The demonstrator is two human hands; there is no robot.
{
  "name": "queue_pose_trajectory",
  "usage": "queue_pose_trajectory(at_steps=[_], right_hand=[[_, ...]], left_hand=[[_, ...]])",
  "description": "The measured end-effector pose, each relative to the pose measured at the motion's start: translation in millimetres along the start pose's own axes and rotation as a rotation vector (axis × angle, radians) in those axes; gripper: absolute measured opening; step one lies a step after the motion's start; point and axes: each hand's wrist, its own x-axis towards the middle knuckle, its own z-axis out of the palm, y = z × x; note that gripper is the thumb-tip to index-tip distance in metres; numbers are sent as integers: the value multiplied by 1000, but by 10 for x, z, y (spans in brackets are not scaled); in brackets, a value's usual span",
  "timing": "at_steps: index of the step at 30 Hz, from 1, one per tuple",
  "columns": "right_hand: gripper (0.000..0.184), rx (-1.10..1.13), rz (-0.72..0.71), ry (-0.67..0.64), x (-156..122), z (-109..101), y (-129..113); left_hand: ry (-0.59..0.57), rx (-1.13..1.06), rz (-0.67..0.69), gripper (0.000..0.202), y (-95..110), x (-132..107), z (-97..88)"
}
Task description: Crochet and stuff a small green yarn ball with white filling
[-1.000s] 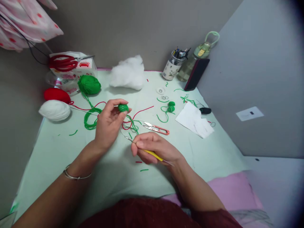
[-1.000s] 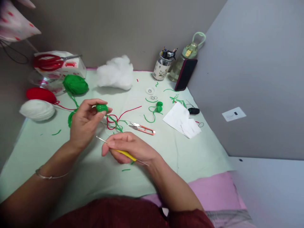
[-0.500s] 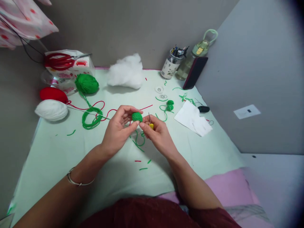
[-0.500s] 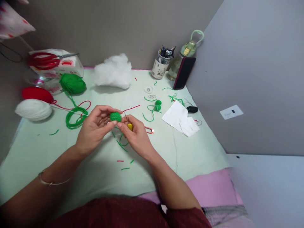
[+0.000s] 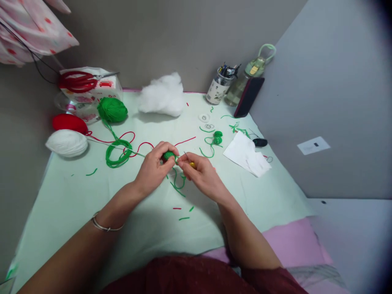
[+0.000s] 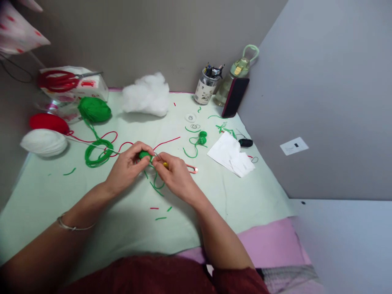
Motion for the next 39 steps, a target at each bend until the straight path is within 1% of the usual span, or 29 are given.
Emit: queue_pose_trajectory(at_steps=[1, 2, 4, 5, 7, 8, 9, 10, 12, 13, 15, 17, 19, 21, 23, 26, 28, 30, 33, 35, 36, 38, 39], right_hand=[[22, -81, -14, 33, 12, -65, 24], [22, -169, -25, 114, 27, -139, 59], [20, -380, -65, 353, 59, -303, 145], [22, -476, -91, 433, 70, -383, 186], [29, -611, -125, 521, 73, -516, 241], [27, -651, -111, 523, 65, -561, 252], [21, -670, -77, 494, 53, -588, 252], [17, -679, -31, 438, 39, -597, 244], [15, -696, 51, 306, 15, -566, 221], [14, -722, 73, 249, 10, -531, 212], [13, -773, 71, 151, 14, -450, 208], [14, -818, 56, 89, 36, -382, 224], [17, -909, 96, 117, 72, -356, 257], [21, -992, 171, 205, 116, -374, 306], [23, -1023, 224, 280, 162, -419, 367], [21, -1009, 250, 342, 223, -481, 460], [21, -970, 236, 378, 247, -498, 500], [20, -907, 202, 419, 251, -503, 510], [12, -759, 140, 494, 219, -516, 451], [4, -647, 95, 533, 177, -533, 356], [6, -571, 67, 537, 153, -539, 290], [13, -343, 10, 508, 104, -531, 125], [16, -97, -18, 468, 82, -510, 30]], left_hand=[[-40, -36, -60, 7, 26, 8, -35], [-79, -79, -119, 8, 44, 14, -70], [-134, -193, -215, 10, 61, 20, -133], [-150, -257, -242, 11, 67, 22, -157], [-150, -369, -275, 11, 87, 26, -193], [-130, -409, -287, 10, 106, 28, -207], [-102, -435, -300, 9, 132, 31, -221], [-71, -452, -309, 6, 162, 33, -236], [-3, -475, -306, 1, 228, 35, -271], [30, -484, -294, 2, 258, 33, -291], [90, -503, -269, 7, 305, 24, -332], [138, -518, -250, 9, 335, 11, -371], [164, -534, -237, 10, 356, -2, -403], [175, -548, -234, 9, 377, -12, -426], [167, -581, -246, 8, 402, -20, -441], [92, -659, -294, 11, 447, -39, -457], [15, -715, -313, 15, 481, -59, -474], [-57, -786, -299, 20, 516, -81, -498], [-153, -860, -259, 28, 554, -103, -541], [-216, -842, -239, 33, 563, -109, -567], [-242, -819, -229, 35, 562, -111, -576], [-264, -765, -199, 34, 553, -118, -588], [-261, -734, -178, 31, 548, -124, -592]])
